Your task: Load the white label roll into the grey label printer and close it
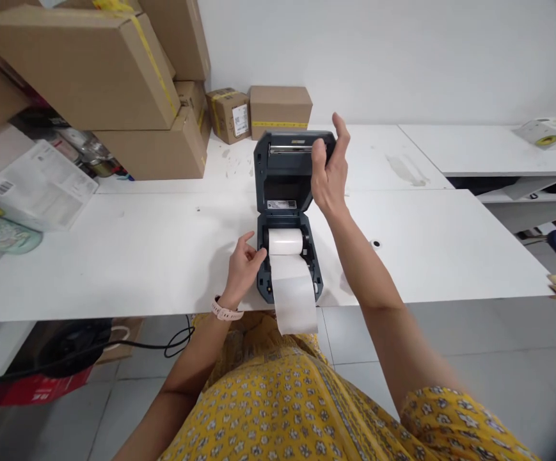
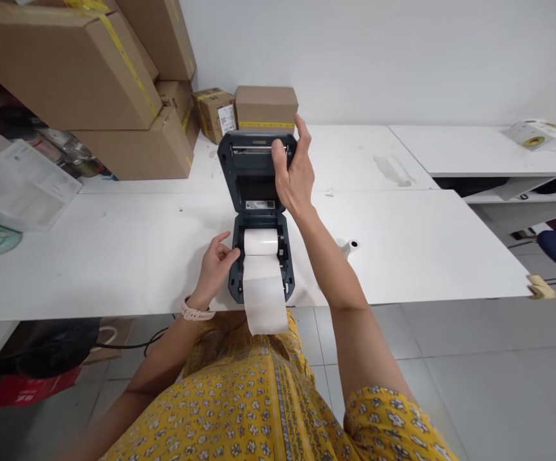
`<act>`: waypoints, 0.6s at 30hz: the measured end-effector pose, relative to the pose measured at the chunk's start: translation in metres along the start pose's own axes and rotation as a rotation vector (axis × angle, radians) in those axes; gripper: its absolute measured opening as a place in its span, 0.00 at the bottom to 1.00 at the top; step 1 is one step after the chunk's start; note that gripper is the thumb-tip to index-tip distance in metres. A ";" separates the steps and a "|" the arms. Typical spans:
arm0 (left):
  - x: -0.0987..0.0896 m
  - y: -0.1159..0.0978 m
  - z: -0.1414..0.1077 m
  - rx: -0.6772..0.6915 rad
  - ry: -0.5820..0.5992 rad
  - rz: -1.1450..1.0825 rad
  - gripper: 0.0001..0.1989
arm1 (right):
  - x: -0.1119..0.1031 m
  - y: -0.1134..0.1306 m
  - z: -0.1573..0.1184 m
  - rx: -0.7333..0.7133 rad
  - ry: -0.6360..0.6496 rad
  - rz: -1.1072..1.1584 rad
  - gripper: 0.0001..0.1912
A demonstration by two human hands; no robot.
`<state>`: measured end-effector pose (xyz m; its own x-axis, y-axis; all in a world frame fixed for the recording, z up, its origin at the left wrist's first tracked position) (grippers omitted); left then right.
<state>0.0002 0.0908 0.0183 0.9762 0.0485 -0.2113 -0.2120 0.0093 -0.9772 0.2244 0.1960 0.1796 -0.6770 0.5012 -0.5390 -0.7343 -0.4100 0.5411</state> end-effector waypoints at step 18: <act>0.024 -0.011 0.012 -0.007 0.270 0.761 0.28 | 0.088 0.022 -0.133 -0.218 1.070 -0.358 0.32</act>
<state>0.0252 0.1039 0.0240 0.5415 -0.2040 -0.8155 -0.8237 0.0650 -0.5632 0.1418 0.1296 0.0579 -0.0469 -0.2460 -0.9681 -0.8156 -0.5502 0.1793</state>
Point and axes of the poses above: each hand's wrist, its own z-axis towards the middle knuckle, its own x-axis out of the palm, y = z × x, the point moved 10 cm from there along z, towards the middle knuckle, and after that the axes turned 5 degrees about -z, right-handed, at the moved point
